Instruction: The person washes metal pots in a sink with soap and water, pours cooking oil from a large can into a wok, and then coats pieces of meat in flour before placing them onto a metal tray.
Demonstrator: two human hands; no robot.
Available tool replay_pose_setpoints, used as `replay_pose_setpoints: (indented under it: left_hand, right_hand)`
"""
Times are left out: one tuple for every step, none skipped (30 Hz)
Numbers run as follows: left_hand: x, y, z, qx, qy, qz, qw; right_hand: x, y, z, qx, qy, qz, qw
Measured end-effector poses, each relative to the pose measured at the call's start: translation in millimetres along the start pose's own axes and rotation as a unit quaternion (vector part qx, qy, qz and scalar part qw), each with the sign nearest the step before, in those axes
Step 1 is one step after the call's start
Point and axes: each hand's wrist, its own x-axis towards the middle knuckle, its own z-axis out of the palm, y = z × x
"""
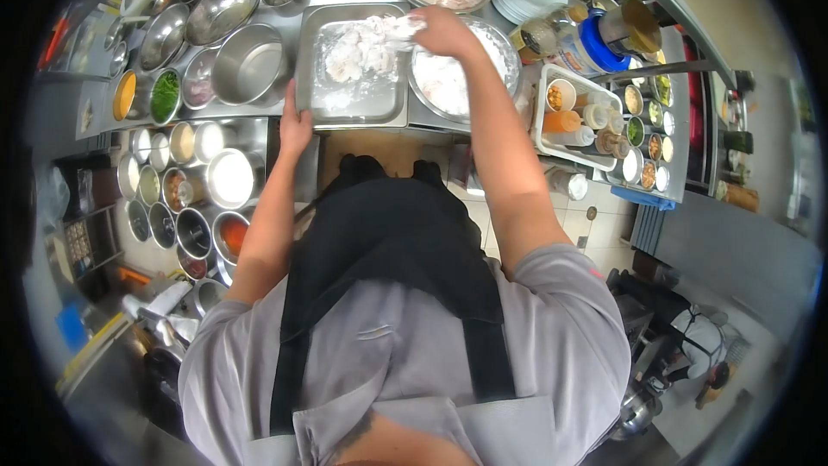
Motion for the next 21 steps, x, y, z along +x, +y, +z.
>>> replay_pose_setpoints:
  left_hand:
    - [0.5,-1.1,0.7,0.002,0.003,0.010,1.000]
    - [0.5,-2.0,1.0,0.005,0.004,0.010,1.000]
    - [0.9,-3.2,1.4,0.008,0.003,0.011,1.000]
    - [0.6,-4.6,2.0,0.003,0.004,0.016,1.000]
    - [0.9,-5.1,2.2,-0.001,0.006,0.021,1.000]
    - [-0.2,-3.8,2.2,0.002,0.004,0.020,1.000]
    - [-0.8,-2.0,2.3,0.003,0.001,0.013,1.000]
    - [0.4,-0.5,0.5,0.003,-0.001,0.007,1.000]
    - [1.2,-4.6,0.0,0.005,0.000,0.008,1.000]
    - [1.8,-8.1,1.7,0.010,0.011,0.024,1.000]
    - [1.9,-11.8,4.4,0.013,0.022,0.039,0.999]
    - [1.2,-12.6,4.6,0.011,0.022,0.037,0.999]
    - [0.9,-11.2,3.1,0.005,0.016,0.034,0.999]
    - [1.0,-9.1,2.7,-0.002,0.010,0.032,0.999]
    - [-0.3,-3.7,1.2,-0.005,0.010,0.030,0.999]
    - [-1.8,2.9,-2.2,-0.002,0.004,0.012,1.000]
    - [-1.8,7.0,-3.0,0.001,-0.002,-0.006,1.000]
    - [-1.6,5.2,-1.2,-0.002,-0.004,-0.005,1.000]
    - [-0.6,-0.6,0.2,-0.004,0.003,0.012,1.000]
    - [1.1,-5.1,1.7,-0.005,0.008,0.029,1.000]
    - [3.2,-5.5,2.5,-0.014,0.007,0.031,0.999]
  right_hand:
    - [13.9,0.2,19.0,-0.045,0.002,-0.037,0.998]
    - [29.2,3.3,41.6,-0.090,0.006,-0.074,0.993]
    - [42.4,0.7,62.4,-0.086,-0.014,-0.055,0.995]
    - [53.7,-1.4,80.8,-0.082,-0.033,-0.036,0.995]
    - [66.8,-0.3,95.8,-0.079,-0.032,-0.036,0.996]
    - [74.6,-6.9,105.5,-0.101,-0.093,0.003,0.990]
    - [78.5,-10.4,111.6,-0.123,-0.153,0.041,0.980]
    - [80.2,-10.6,113.1,-0.127,-0.167,0.041,0.977]
    - [76.4,-13.5,113.0,-0.126,-0.166,0.039,0.977]
    - [72.0,-14.0,110.0,-0.111,-0.110,0.018,0.987]
    - [68.1,-12.7,104.3,-0.098,-0.056,-0.002,0.994]
    - [64.6,-8.8,95.7,-0.100,-0.058,-0.002,0.993]
    - [60.9,-3.6,83.0,-0.121,-0.043,-0.006,0.992]
    - [56.3,2.5,67.9,-0.142,-0.029,-0.011,0.989]
    - [43.1,5.3,49.2,-0.117,-0.033,-0.002,0.993]
    - [29.3,10.9,31.1,-0.092,-0.036,0.006,0.995]
    - [22.2,30.0,20.9,-0.116,-0.030,0.019,0.993]
    - [13.9,51.7,16.1,-0.139,-0.025,0.033,0.989]
    - [5.5,68.8,12.7,-0.142,-0.024,0.036,0.989]
    - [-3.4,85.4,10.4,-0.233,-0.089,0.048,0.967]
    - [-12.6,95.2,9.5,-0.321,-0.153,0.061,0.933]
